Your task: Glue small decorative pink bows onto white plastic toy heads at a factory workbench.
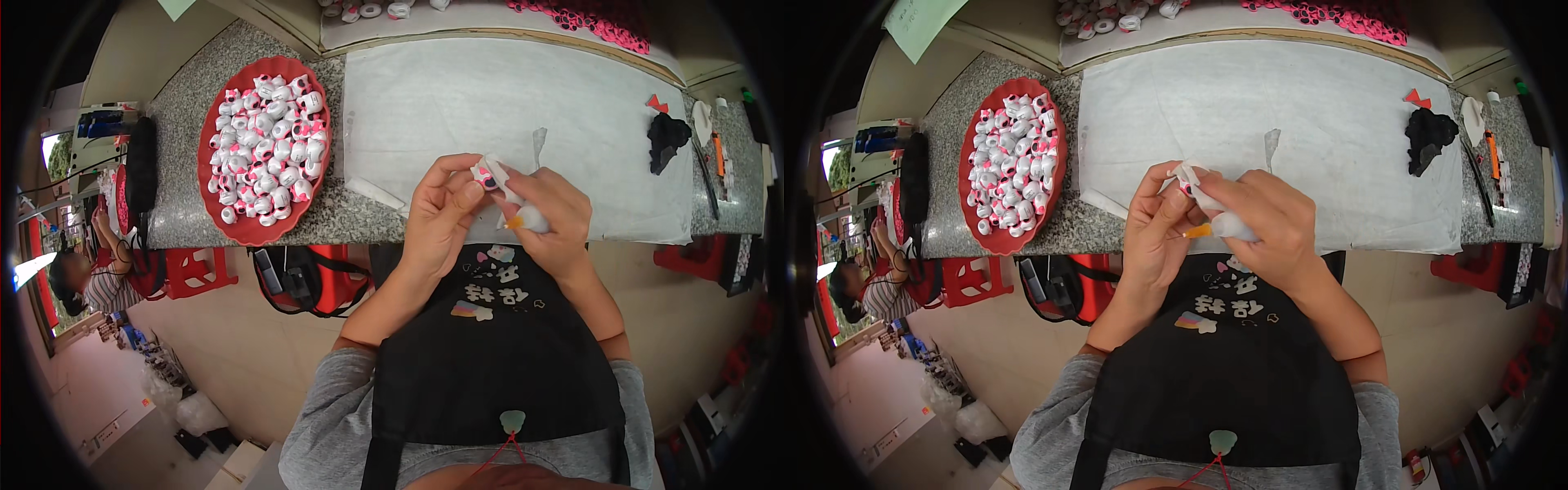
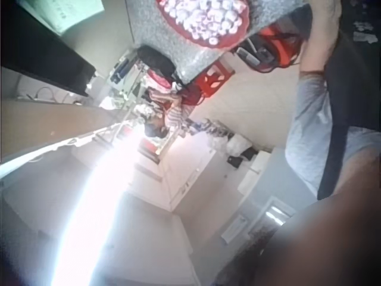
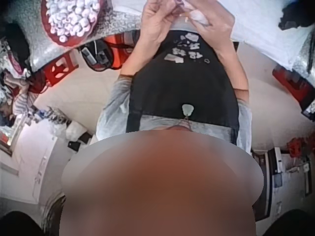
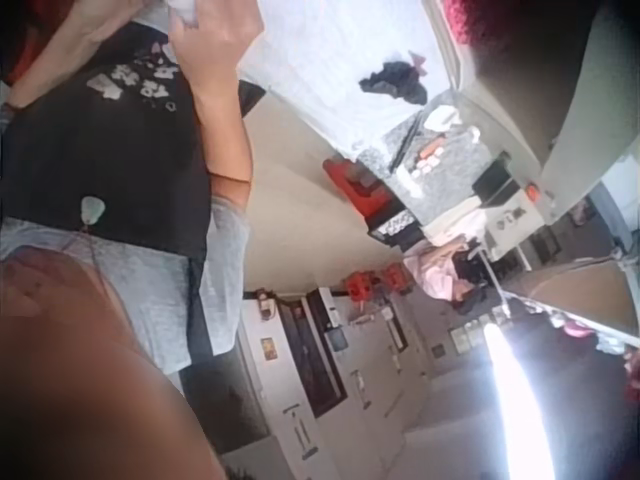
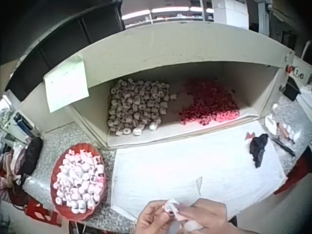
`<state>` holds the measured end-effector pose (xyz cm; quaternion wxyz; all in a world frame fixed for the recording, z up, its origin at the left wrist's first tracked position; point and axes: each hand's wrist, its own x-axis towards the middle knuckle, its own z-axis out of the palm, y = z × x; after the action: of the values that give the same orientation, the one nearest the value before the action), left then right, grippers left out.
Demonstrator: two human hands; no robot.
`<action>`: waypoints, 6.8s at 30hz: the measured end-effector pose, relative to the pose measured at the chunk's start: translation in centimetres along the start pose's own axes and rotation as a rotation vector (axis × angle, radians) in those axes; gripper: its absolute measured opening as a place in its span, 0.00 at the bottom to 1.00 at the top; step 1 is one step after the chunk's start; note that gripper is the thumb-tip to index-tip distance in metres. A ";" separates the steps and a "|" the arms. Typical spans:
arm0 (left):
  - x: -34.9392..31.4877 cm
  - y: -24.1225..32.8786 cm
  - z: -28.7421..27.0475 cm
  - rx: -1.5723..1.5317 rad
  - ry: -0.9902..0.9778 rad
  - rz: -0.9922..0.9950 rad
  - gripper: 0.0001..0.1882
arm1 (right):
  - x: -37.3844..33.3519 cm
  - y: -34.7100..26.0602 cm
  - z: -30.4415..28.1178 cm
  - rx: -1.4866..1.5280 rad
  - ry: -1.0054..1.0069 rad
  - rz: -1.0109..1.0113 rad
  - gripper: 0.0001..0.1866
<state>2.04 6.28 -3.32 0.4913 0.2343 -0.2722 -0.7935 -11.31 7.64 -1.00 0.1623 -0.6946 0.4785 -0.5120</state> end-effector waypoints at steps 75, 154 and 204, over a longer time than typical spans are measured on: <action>9.2 6.6 2.4 0.954 -0.053 0.213 0.09 | -0.7 0.4 -5.8 0.630 0.074 0.556 0.14; 0.5 1.5 0.8 0.313 -0.013 0.205 0.18 | -1.1 -2.2 -3.2 0.242 0.140 -0.094 0.27; 0.9 2.9 -1.0 0.301 0.091 0.308 0.17 | 15.1 13.3 0.0 -0.822 -0.057 0.355 0.16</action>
<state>4.18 4.20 -2.23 0.5781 0.2960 -0.3977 -0.6481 -17.66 -11.46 -2.14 -0.0289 -0.6224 0.7493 -0.2244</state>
